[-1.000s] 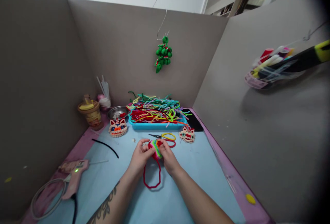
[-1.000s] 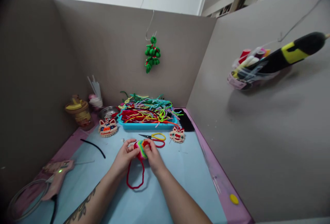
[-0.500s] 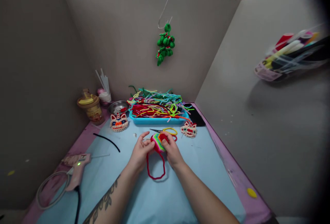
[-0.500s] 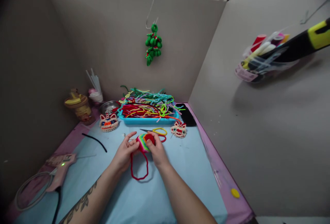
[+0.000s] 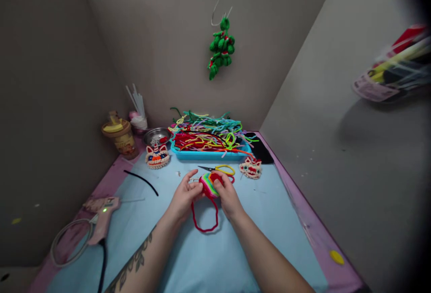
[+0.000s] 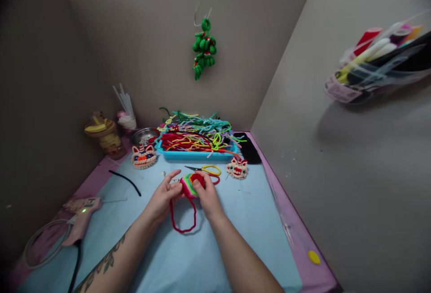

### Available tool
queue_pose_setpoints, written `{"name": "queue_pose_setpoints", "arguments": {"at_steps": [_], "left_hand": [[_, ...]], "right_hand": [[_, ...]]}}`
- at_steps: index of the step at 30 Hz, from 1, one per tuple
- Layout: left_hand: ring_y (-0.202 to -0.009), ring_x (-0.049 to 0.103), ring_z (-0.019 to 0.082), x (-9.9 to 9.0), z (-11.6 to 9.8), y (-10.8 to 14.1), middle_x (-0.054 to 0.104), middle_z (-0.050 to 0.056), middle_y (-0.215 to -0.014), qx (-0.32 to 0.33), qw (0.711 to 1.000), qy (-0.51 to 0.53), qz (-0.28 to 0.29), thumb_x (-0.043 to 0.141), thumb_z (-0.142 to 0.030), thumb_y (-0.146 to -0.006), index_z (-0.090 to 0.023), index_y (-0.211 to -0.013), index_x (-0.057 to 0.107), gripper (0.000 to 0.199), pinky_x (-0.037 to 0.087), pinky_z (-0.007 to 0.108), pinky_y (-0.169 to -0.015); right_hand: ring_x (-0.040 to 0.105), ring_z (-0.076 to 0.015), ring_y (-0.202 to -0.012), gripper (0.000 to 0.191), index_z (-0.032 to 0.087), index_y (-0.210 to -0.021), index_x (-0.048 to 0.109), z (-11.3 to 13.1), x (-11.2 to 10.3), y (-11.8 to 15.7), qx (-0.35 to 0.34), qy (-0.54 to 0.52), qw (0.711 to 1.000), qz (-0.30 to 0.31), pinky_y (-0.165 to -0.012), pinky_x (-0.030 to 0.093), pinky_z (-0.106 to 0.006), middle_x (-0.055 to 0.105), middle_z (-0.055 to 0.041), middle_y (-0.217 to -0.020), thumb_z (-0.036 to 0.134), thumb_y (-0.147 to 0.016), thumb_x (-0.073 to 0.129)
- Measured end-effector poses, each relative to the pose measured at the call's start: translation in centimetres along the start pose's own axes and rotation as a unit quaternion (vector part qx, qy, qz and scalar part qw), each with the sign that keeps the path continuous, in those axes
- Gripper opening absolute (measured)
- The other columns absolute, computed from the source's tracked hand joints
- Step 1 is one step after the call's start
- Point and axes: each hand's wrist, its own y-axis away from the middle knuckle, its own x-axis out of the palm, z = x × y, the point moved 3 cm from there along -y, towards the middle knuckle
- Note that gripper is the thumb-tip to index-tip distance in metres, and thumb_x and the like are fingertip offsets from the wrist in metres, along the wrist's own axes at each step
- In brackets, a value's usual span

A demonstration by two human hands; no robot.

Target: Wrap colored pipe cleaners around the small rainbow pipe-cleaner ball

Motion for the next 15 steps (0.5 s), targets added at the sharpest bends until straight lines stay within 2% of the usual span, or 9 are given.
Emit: {"name": "queue_pose_setpoints", "arguments": {"at_steps": [8,11,13,14,15], "left_hand": [[-0.066,0.068,0.017,-0.2,-0.2,-0.1,0.071,0.005,-0.076,-0.005,1.000,-0.014,0.013,0.085,-0.023,-0.058,-0.015,-0.129,0.041,0.084,0.052,0.029,-0.069],[-0.069,0.068,0.017,-0.6,-0.4,-0.3,0.071,0.004,-0.079,0.005,1.000,0.006,-0.002,0.083,-0.022,-0.059,-0.016,-0.127,0.044,0.078,0.052,0.029,-0.070],[-0.072,0.069,0.018,-1.0,-0.4,-0.5,0.072,0.005,-0.084,0.015,1.000,0.020,-0.013,0.082,-0.021,-0.061,-0.017,-0.127,0.045,0.076,0.053,0.030,-0.073],[-0.074,0.069,0.018,-1.3,-0.3,-0.6,0.072,0.006,-0.085,0.019,0.999,0.025,-0.019,0.081,-0.020,-0.062,-0.016,-0.127,0.045,0.074,0.054,0.031,-0.074],[-0.075,0.069,0.018,-1.5,-0.3,-0.7,0.072,0.006,-0.087,0.022,0.999,0.031,-0.023,0.081,-0.019,-0.063,-0.016,-0.126,0.045,0.073,0.054,0.032,-0.075]], "right_hand": [[0.056,-0.0275,-0.112,0.055,0.024,-0.116,0.062,1.1,-0.4,0.4,-0.011,0.026,0.999,0.024,-0.097,0.042,-0.040,0.063,-0.0079,-0.120,0.065,-0.082,0.051],[0.052,-0.0275,-0.116,0.058,0.025,-0.117,0.062,2.2,-0.6,0.3,-0.035,0.034,0.998,-0.039,-0.100,0.038,-0.043,0.060,-0.0079,-0.124,0.069,-0.082,0.045],[0.052,-0.0275,-0.115,0.054,0.027,-0.113,0.063,4.2,-0.7,0.8,-0.073,0.026,0.991,-0.110,-0.099,0.038,-0.045,0.059,-0.0076,-0.121,0.068,-0.082,0.047],[0.053,-0.0273,-0.111,0.050,0.028,-0.109,0.064,5.5,-0.7,1.5,-0.096,0.010,0.987,-0.127,-0.096,0.040,-0.045,0.060,-0.0072,-0.116,0.067,-0.081,0.049],[0.056,-0.0272,-0.104,0.047,0.029,-0.100,0.067,7.0,-0.7,2.6,-0.115,-0.017,0.986,-0.116,-0.092,0.042,-0.046,0.062,-0.0067,-0.108,0.068,-0.079,0.051]]}}
